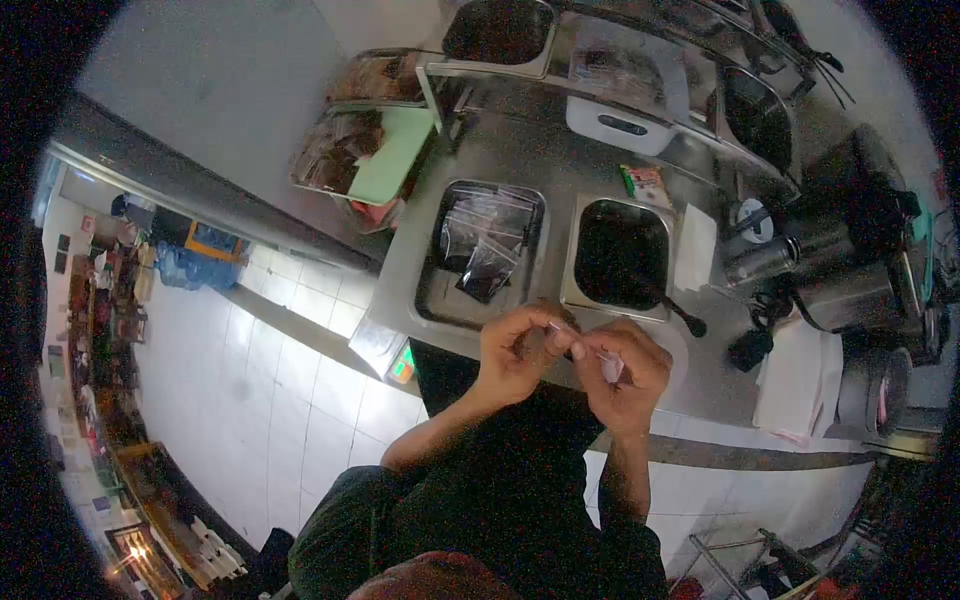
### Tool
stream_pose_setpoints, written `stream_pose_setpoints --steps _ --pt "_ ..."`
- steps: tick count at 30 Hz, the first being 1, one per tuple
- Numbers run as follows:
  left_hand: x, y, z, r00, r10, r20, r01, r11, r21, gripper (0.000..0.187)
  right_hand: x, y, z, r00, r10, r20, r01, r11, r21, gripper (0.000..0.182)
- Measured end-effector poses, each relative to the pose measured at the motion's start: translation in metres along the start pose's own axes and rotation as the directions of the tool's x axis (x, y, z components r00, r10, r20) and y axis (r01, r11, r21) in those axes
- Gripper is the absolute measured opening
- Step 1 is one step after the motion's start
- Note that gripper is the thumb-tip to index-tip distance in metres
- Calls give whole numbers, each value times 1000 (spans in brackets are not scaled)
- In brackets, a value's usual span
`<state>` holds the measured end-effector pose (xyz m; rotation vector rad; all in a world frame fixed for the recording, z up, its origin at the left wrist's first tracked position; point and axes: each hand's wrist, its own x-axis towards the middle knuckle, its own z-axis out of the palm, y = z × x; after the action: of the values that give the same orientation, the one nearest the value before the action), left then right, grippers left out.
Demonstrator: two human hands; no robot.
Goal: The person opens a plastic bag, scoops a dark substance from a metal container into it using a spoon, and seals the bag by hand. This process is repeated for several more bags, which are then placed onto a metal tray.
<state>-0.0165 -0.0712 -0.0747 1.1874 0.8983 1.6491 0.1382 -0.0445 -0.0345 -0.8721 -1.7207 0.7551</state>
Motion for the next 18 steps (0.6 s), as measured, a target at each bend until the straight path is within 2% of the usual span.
stream_pose_setpoints --steps 10,13,14,18 --pt "-5 11 -11 996 91 17 -92 973 212 5 -4 -2 9 1000 5 20 -4 998 -64 11" --pt "-13 4 -19 996 44 -82 -37 996 85 6 0 -6 14 997 44 66 -43 999 -16 16" --pt "-19 6 -22 984 -72 -161 84 994 74 7 -2 -3 12 996 44 83 -42 999 -24 19" --pt "-17 9 -30 999 36 -13 -32 978 206 8 -6 3 8 993 46 111 -42 998 -43 29"
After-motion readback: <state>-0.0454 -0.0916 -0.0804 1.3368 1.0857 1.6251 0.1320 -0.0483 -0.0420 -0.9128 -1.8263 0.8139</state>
